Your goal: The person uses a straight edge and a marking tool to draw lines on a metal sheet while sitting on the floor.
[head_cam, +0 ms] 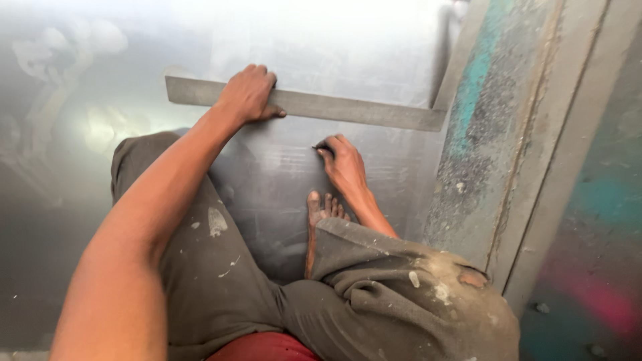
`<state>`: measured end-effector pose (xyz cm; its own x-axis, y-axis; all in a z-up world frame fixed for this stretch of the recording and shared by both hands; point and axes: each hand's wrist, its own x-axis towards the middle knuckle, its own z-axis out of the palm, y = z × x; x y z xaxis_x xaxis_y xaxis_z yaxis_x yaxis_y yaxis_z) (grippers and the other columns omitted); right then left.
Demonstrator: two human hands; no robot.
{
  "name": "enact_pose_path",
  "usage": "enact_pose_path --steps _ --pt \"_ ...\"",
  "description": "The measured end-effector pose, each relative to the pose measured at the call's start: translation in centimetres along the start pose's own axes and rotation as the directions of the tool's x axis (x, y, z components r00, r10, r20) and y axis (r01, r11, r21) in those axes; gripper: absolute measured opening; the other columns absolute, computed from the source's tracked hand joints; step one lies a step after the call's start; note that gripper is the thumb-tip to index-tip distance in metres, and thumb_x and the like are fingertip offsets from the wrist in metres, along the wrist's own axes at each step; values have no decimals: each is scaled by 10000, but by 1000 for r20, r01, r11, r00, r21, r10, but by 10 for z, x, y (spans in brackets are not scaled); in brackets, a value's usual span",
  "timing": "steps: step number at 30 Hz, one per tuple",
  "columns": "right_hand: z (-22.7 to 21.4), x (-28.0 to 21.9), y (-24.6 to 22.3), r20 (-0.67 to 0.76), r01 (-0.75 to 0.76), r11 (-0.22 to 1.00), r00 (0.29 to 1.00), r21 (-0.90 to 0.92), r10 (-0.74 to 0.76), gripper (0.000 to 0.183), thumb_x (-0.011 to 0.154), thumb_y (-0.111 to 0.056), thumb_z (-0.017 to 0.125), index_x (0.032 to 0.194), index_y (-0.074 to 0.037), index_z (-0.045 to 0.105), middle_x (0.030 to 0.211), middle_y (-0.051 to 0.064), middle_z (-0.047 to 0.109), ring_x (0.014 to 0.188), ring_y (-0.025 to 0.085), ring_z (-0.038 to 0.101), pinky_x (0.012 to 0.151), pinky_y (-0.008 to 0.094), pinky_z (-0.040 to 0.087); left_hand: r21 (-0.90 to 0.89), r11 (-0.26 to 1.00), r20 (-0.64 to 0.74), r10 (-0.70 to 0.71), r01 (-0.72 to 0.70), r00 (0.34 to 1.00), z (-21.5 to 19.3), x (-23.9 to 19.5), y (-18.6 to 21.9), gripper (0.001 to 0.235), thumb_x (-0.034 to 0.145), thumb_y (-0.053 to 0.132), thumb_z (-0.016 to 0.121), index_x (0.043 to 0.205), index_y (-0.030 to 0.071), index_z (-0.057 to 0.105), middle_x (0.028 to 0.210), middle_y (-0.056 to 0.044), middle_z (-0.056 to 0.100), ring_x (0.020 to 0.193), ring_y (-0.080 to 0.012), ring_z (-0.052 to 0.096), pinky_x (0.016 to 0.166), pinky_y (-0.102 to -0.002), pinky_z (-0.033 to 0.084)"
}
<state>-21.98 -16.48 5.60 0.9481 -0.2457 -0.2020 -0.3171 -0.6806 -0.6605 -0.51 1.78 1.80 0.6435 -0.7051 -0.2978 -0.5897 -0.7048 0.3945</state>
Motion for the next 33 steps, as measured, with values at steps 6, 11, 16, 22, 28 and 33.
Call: enact_pose_path --steps 6,11,16,22,28,33 --pt "-26 -37 58 -102 -208 774 938 598 331 177 1029 -96 571 1197 -45 597 928 117 754 767 171 713 699 344 593 -114 991 -234 42 -70 971 -18 -46 17 572 836 427 855 1075 -40 626 993 -210 634 962 -380 579 942 -496 408" --pt "-21 -53 99 -271 -171 909 919 380 287 243 1048 -130 571 1274 -67 633 1092 117 773 1029 217 756 901 376 609 -288 924 -455 -362 250 814 20 -27 47 562 842 359 857 1088 -71 590 1031 -242 630 958 -407 597 885 -547 400" --pt "4 -44 61 -155 -254 950 947 180 282 495 928 -358 740 1302 -71 589 1144 146 734 1045 272 737 908 414 600 -586 723 -335 -627 366 703 63 9 113 564 818 287 836 1142 -86 564 1139 -294 623 1050 -473 615 921 -521 518" --pt "15 -50 13 -30 -200 980 979 15 200 834 731 -430 878 1321 10 488 1276 187 561 1107 361 636 834 464 555 -228 848 48 -481 478 875 26 3 150 616 933 546 702 1111 -36 607 968 -232 692 900 -378 716 731 -476 566" --pt "21 -55 11 -37 -281 960 959 -9 281 775 725 -415 889 1293 -38 521 1257 152 558 1117 357 623 900 467 536 -31 984 -177 -181 178 968 18 33 106 605 1000 532 636 1300 7 611 1221 -213 653 1142 -361 606 1007 -513 448" --pt "24 -55 8 -78 -278 960 958 -23 275 768 740 -421 886 1296 -40 519 1261 154 551 1127 356 614 904 467 530 -29 995 -430 -97 93 898 29 82 82 1037 858 601 720 1548 -81 357 1627 -254 256 1520 -376 172 1243 -561 132"
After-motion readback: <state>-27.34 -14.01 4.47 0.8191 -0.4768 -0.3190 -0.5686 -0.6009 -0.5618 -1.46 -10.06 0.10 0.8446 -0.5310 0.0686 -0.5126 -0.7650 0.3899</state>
